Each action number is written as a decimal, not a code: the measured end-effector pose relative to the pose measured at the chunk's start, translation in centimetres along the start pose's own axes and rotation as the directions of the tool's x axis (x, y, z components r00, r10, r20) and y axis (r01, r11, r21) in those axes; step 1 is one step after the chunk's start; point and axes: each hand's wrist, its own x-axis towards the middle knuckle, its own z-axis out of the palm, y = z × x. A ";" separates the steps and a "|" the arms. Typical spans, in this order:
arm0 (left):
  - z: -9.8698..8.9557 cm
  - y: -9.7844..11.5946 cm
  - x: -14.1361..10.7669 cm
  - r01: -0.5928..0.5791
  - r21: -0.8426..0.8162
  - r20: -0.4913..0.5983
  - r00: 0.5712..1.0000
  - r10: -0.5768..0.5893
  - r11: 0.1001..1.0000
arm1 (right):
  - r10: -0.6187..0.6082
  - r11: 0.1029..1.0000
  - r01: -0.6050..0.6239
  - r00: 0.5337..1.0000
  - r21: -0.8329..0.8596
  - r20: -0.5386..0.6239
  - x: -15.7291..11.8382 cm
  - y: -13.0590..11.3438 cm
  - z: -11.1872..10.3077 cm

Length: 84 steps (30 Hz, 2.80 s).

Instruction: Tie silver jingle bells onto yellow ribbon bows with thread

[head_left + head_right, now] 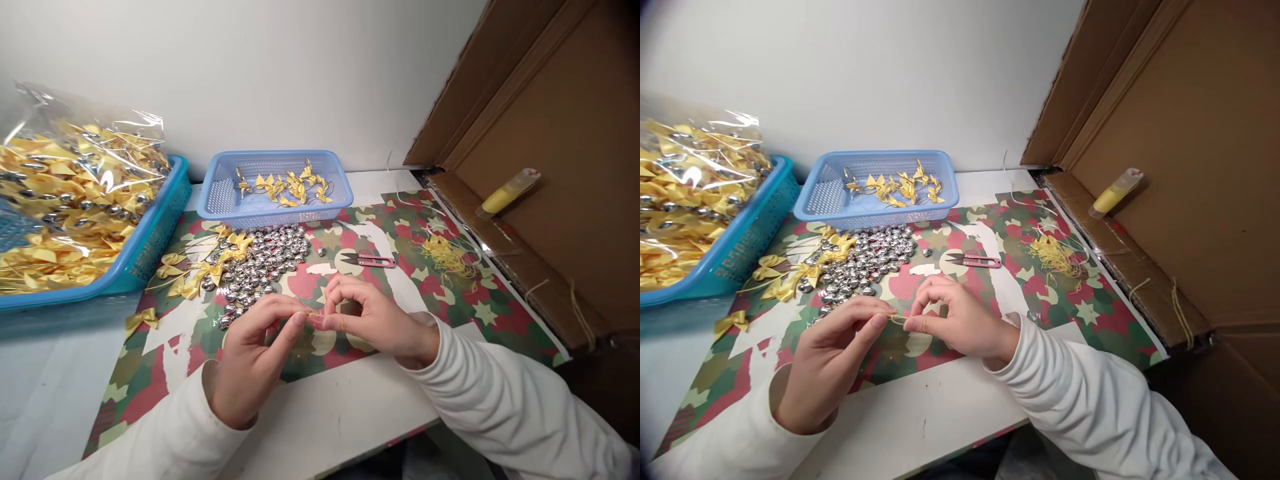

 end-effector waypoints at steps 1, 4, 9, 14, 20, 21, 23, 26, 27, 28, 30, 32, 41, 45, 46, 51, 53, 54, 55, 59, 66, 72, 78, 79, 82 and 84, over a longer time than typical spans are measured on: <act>0.0 0.0 0.0 -0.004 0.007 -0.003 1.000 0.004 1.000 | 0.011 1.000 -0.011 0.999 -0.005 0.030 0.0 0.0 -0.2; 0.0 0.0 0.0 -0.003 0.020 -0.002 1.000 0.003 1.000 | 0.077 0.997 -0.073 0.987 -0.036 0.139 -0.1 -0.4 -1.0; 0.0 0.0 -0.2 0.017 0.031 -0.004 1.000 -0.017 0.999 | 0.172 0.979 -0.157 0.978 -0.131 0.116 0.1 -1.3 -2.5; 0.1 0.0 -0.2 0.021 0.015 0.018 1.000 -0.021 1.000 | -0.042 0.983 0.033 0.998 -0.182 -0.044 0.2 -0.9 -1.4; 0.2 0.1 0.0 0.047 -0.003 0.029 0.998 -0.047 0.999 | -0.038 0.986 0.024 0.996 -0.166 -0.084 0.1 -0.3 0.3; 0.2 0.2 0.0 0.050 -0.007 0.030 0.998 -0.049 0.999 | -0.039 0.986 0.023 0.995 -0.167 -0.089 0.1 -0.3 0.3; 0.2 0.2 0.0 0.057 -0.015 0.036 0.998 -0.057 0.998 | -0.042 0.984 0.024 0.994 -0.177 -0.098 0.1 -0.3 0.4; 0.2 0.2 -0.1 0.061 -0.019 0.049 0.997 -0.060 0.998 | -0.046 0.985 0.027 0.993 -0.173 -0.107 0.1 -0.3 0.6; 0.2 0.2 -0.1 0.062 -0.019 0.052 0.997 -0.061 0.998 | -0.045 0.986 0.027 0.993 -0.167 -0.107 0.1 -0.3 0.6; 0.2 0.2 -0.1 0.062 -0.018 0.052 0.997 -0.061 0.998 | -0.043 0.987 0.026 0.994 -0.162 -0.102 0.1 -0.3 0.6; 0.2 0.2 -0.1 0.065 -0.018 0.045 0.997 -0.064 0.998 | -0.033 0.988 0.020 0.996 -0.153 -0.086 0.1 -0.2 0.6; 0.1 0.2 -0.1 0.060 -0.016 0.036 0.998 -0.060 0.998 | -0.025 0.988 0.015 0.998 -0.155 -0.062 0.1 -0.2 0.4; 0.1 0.3 0.0 0.052 -0.008 0.019 0.998 -0.052 0.999 | -0.010 0.969 0.021 0.999 -0.247 0.044 0.0 -0.4 -0.4; 0.2 0.3 0.0 0.063 -0.002 0.016 0.998 -0.063 0.998 | 0.003 0.950 0.039 0.991 -0.309 0.134 -0.1 -0.9 -0.9; 0.2 0.3 0.0 0.065 -0.002 0.016 0.998 -0.065 0.998 | 0.013 0.948 0.030 0.991 -0.316 0.133 -0.2 -1.0 -1.1; 0.2 0.1 -0.1 0.082 -0.010 0.052 0.995 -0.082 0.997 | -0.007 0.979 0.005 1.000 -0.204 -0.012 0.0 -1.0 -0.9; 0.3 0.1 0.0 0.089 -0.007 0.065 0.994 -0.088 0.996 | 0.007 0.995 -0.007 1.000 -0.102 0.001 0.2 -0.8 -0.4; 0.3 0.2 0.0 0.091 -0.004 0.068 0.994 -0.090 0.996 | 0.035 0.998 -0.034 0.999 -0.048 0.019 0.3 -0.6 -0.1; 0.3 0.3 0.0 0.091 0.001 0.069 0.993 -0.091 0.996 | 0.070 0.997 -0.071 0.997 0.004 0.037 0.4 -0.4 0.2; 0.5 0.5 0.0 0.093 0.019 0.070 0.993 -0.094 0.995 | 0.195 0.964 -0.204 0.978 0.173 0.069 0.8 0.4 1.1; 0.4 0.4 0.1 0.112 0.003 0.073 0.991 -0.112 0.994 | 0.221 0.935 -0.230 0.973 0.269 0.064 0.8 0.7 1.3; 0.3 0.4 0.2 0.104 0.019 0.073 0.992 -0.105 0.994 | 0.185 0.935 -0.197 0.980 0.295 0.069 0.8 0.7 1.0; 0.1 0.5 0.3 0.090 0.033 0.033 0.995 -0.091 0.995 | 0.191 0.939 -0.199 0.980 0.282 0.056 0.8 0.3 0.9; 0.0 0.5 0.3 0.096 0.039 0.026 0.995 -0.097 0.995 | 0.196 0.937 -0.204 0.979 0.285 0.056 0.8 0.2 0.9; -0.1 0.5 0.2 0.123 0.067 0.008 0.992 -0.124 0.990 | 0.209 0.933 -0.215 0.976 0.288 0.053 0.8 0.1 0.9; -0.1 0.4 0.2 0.136 0.083 -0.005 0.991 -0.136 0.987 | 0.217 0.931 -0.222 0.975 0.288 0.050 0.7 0.1 0.9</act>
